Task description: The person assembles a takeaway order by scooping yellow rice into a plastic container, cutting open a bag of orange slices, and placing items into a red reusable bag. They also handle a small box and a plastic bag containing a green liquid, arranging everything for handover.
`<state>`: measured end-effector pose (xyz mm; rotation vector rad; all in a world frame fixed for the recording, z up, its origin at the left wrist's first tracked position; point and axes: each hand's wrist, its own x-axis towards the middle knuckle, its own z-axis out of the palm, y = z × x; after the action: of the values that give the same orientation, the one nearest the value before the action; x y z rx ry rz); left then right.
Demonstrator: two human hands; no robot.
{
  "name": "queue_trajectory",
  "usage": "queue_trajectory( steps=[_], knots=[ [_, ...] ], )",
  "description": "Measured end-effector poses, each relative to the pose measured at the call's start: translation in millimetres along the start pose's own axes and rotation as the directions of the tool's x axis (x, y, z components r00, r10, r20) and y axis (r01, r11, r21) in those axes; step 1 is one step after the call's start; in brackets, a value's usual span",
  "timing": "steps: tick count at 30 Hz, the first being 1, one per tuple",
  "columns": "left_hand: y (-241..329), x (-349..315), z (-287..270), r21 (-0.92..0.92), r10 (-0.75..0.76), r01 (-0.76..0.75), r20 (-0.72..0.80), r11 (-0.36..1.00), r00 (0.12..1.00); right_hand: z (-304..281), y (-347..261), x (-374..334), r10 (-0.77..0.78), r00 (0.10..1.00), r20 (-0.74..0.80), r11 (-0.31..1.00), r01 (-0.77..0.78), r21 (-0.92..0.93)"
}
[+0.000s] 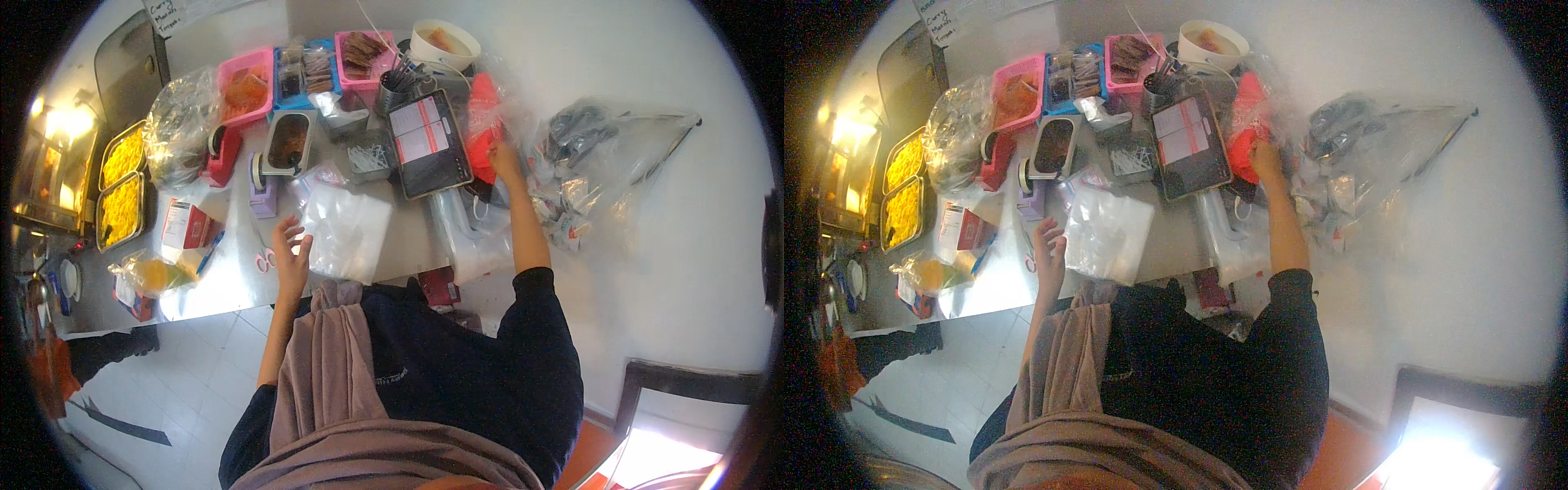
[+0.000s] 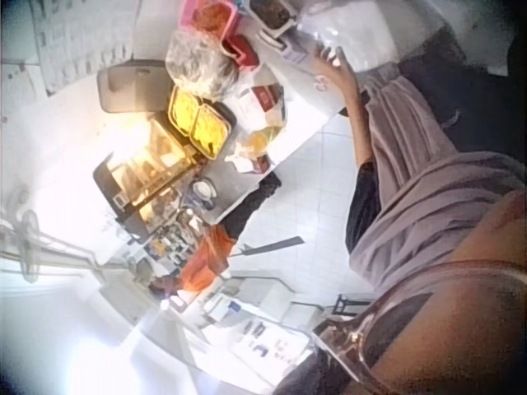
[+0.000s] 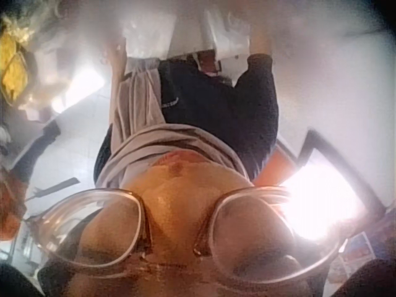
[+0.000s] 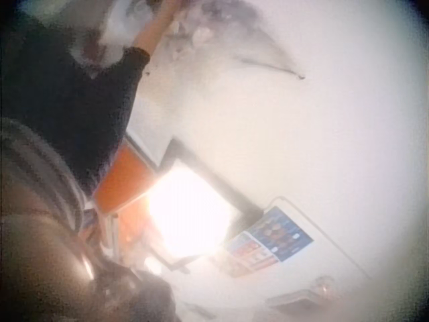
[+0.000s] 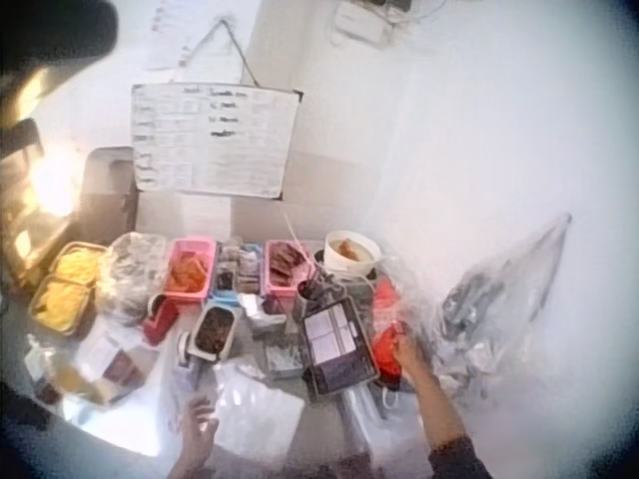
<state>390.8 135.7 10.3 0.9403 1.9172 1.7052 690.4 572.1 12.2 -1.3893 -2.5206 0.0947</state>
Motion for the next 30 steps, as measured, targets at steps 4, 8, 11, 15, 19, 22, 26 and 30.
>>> queue_trajectory(
  steps=[4, 8, 11, 15, 19, 22, 26, 30],
  knots=[
    [-4.9, 0.8, 0.7, 0.026, 0.009, -0.010, 0.026, 1.000, 1.000, -44.0, -41.2, -2.8, 0.165, 0.979, -0.120, 0.985, -0.169, -0.026],
    [-6.6, 1.0, 9.4, 0.006, 0.009, -0.010, 0.084, 1.000, 0.996, -102.5, -56.1, 14.2, 0.125, 0.992, -0.016, 0.990, -0.124, 0.063],
    [-10.6, 3.4, 17.9, 0.033, 0.027, -0.033, 0.150, 0.999, 0.988, -120.2, -46.1, 50.6, 0.033, 0.993, 0.114, 0.998, -0.040, 0.054],
    [2.8, 10.1, 37.0, 0.106, 0.088, -0.131, 0.335, 0.986, 0.938, -114.9, -28.6, 88.8, -0.116, 0.981, 0.157, 0.990, 0.102, 0.093],
    [28.0, 21.3, 48.4, 0.145, 0.116, -0.218, 0.508, 0.965, 0.853, -143.2, -81.6, 90.1, 0.145, 0.987, 0.062, 0.930, -0.158, 0.333],
    [37.7, 39.0, 66.6, 0.122, 0.183, -0.319, 0.608, 0.940, 0.773, -163.2, -87.1, 84.6, -0.102, 0.963, 0.248, 0.954, 0.024, 0.300],
    [71.7, 73.3, 104.4, 0.072, 0.237, -0.365, 0.642, 0.928, 0.729, -185.8, -73.9, 85.3, -0.181, 0.958, 0.223, 0.906, 0.075, 0.416],
    [124.2, 94.1, 144.5, 0.007, 0.345, -0.401, 0.496, 0.916, 0.797, -199.8, -103.4, 63.2, -0.265, 0.956, 0.124, 0.860, 0.176, 0.478]
  ],
)
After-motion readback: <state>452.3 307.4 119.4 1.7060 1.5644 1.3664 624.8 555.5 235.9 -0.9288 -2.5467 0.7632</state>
